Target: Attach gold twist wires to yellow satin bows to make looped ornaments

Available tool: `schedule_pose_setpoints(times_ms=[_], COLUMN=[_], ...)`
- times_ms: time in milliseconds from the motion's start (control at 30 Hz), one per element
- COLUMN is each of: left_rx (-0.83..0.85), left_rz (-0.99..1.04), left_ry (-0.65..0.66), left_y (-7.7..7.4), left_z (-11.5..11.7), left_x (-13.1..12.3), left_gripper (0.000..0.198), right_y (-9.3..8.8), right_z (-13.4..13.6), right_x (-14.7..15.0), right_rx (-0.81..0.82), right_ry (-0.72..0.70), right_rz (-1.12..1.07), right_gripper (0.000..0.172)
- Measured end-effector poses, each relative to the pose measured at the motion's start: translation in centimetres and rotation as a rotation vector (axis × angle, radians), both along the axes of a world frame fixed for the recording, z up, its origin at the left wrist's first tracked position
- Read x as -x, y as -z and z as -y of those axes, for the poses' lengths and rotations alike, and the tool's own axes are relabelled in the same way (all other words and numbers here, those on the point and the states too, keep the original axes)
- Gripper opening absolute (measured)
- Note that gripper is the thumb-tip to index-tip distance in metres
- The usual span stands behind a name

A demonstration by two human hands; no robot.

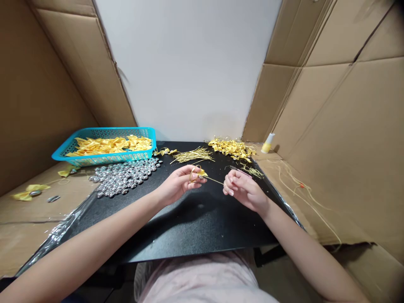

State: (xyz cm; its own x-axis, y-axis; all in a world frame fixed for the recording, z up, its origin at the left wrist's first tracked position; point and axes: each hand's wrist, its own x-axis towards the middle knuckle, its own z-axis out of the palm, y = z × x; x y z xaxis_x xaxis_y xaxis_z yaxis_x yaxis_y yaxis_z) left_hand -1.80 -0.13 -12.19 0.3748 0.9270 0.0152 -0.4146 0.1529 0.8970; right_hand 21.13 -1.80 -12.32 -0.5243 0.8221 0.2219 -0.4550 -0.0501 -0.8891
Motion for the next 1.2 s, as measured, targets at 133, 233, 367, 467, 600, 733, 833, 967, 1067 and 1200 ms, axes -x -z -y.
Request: schedule_pose_setpoints(times_ms=[133, 233, 367, 467, 600, 733, 833, 967, 1067, 1200], left_rx=[-0.003, -0.014, -0.074, -0.115, -0.16, -0.19, -0.198, -0.183, -0.158, -0.116], left_rz=[0.052, 0.077, 0.095, 0.102, 0.053, -0.055, -0.2, -0.337, -0.358, -0.314], left_ry=[0.063, 0.129, 0.149, 0.132, 0.171, 0.25, 0.372, 0.481, 0.468, 0.435], left_y=[0.1, 0.2, 0.2, 0.4, 0.5, 0.4, 0.3, 0.6, 1.1, 1.5], left_z=[-0.2, -0.1, -0.1, -0.1, 0.1, 0.5, 1.1, 1.8, 2.0, 2.0], left_x=[0.1, 0.1, 0.0, -0.1, 0.0, -0.1, -0.5, -1.3, -1.7, -1.8], left_gripper=[0.023, 0.023, 0.02, 0.017, 0.017, 0.019, 0.019, 0.017, 0.023, 0.027], right_y=[0.4, 0.9, 1.7, 2.3, 2.7, 3.4, 3.9, 3.5, 2.3, 0.1], right_z=[-0.2, -0.5, -0.6, -0.7, -1.1, -1.9, -2.6, -3.3, -3.3, -2.2], right_x=[0.2, 0.6, 1.2, 1.4, 1.7, 2.3, 2.9, 3.1, 2.6, 1.5], right_rx=[0.079, 0.137, 0.197, 0.231, 0.294, 0.319, 0.306, 0.263, 0.228, 0.17], right_ry=[-0.036, -0.006, -0.006, -0.022, 0.073, 0.157, 0.221, 0.308, 0.344, 0.368], right_rz=[0.078, 0.113, 0.133, 0.142, 0.123, 0.119, 0.11, 0.052, 0.002, -0.078], right_gripper=[0.026, 0.03, 0.033, 0.034, 0.038, 0.043, 0.045, 0.045, 0.041, 0.031])
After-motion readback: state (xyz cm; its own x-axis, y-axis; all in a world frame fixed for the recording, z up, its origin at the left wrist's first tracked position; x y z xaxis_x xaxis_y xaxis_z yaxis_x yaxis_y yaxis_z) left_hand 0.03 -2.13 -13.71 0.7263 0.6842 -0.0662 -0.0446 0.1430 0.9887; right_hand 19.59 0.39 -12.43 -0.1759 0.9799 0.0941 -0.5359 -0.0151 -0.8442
